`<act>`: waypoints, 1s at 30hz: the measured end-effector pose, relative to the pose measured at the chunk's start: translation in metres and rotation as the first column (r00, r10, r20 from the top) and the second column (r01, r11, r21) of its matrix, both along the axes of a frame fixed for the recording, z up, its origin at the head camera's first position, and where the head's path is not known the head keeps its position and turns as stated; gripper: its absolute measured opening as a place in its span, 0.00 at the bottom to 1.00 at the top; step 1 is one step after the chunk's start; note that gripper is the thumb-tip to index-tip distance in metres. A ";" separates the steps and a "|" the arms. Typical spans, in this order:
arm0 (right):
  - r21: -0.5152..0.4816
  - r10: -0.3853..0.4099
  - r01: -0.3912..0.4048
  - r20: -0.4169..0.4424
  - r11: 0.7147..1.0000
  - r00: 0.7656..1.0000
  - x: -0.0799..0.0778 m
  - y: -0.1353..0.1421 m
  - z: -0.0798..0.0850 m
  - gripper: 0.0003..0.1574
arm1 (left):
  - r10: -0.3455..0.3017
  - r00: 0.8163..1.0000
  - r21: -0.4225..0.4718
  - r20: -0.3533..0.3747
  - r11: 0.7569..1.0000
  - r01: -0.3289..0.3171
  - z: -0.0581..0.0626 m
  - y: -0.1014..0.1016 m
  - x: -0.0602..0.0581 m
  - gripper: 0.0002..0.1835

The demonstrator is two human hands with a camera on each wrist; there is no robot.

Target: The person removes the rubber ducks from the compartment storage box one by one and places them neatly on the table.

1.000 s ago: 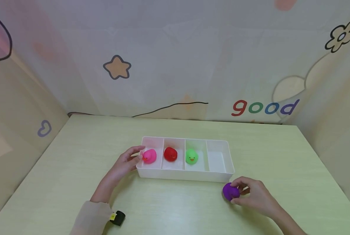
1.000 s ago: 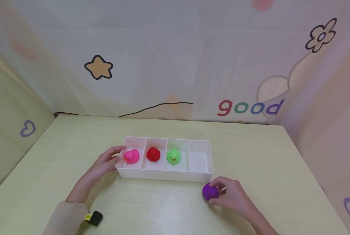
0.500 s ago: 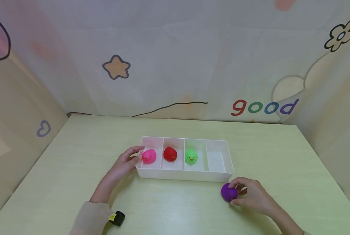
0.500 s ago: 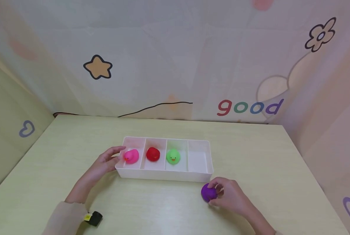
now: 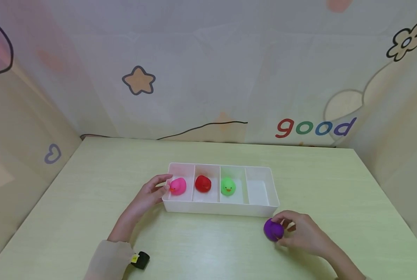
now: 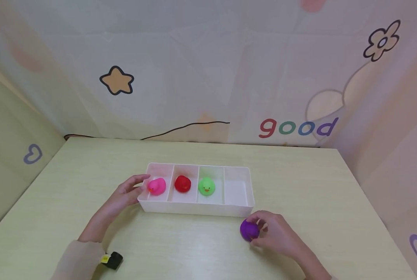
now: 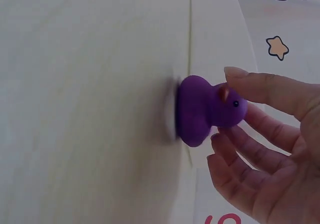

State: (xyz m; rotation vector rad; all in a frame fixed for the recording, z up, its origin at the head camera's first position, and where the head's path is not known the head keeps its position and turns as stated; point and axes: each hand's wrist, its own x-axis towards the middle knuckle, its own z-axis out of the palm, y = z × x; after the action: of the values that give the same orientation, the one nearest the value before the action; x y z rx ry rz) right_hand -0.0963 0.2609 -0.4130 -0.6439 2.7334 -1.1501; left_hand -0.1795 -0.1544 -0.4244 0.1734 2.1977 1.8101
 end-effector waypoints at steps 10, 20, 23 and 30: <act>-0.080 -0.038 0.025 -0.174 0.996 0.984 -0.008 0.000 0.025 0.24 | 0.005 1.000 -0.020 -0.001 1.000 -0.005 0.001 -0.001 0.001 0.23; -0.122 -0.025 0.016 -0.074 0.992 0.997 -0.039 -0.035 0.042 0.22 | 0.008 1.000 -0.016 -0.003 1.000 -0.008 0.000 -0.003 0.001 0.23; -0.147 -0.019 0.010 -0.056 0.989 0.998 -0.050 -0.047 0.043 0.22 | 0.009 1.000 -0.013 0.004 1.000 -0.009 -0.001 -0.002 0.001 0.23; -0.197 -0.001 -0.007 -0.041 0.980 0.999 -0.070 -0.070 0.040 0.21 | 0.007 1.000 -0.003 0.004 1.000 -0.007 -0.002 -0.001 0.000 0.23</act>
State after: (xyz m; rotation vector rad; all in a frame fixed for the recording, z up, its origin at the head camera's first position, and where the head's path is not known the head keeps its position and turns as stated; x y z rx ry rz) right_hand -0.1658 0.1913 -0.3735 -0.7011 2.6718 -1.4357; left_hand -0.1799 -0.1557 -0.4267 0.1617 2.2013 1.8095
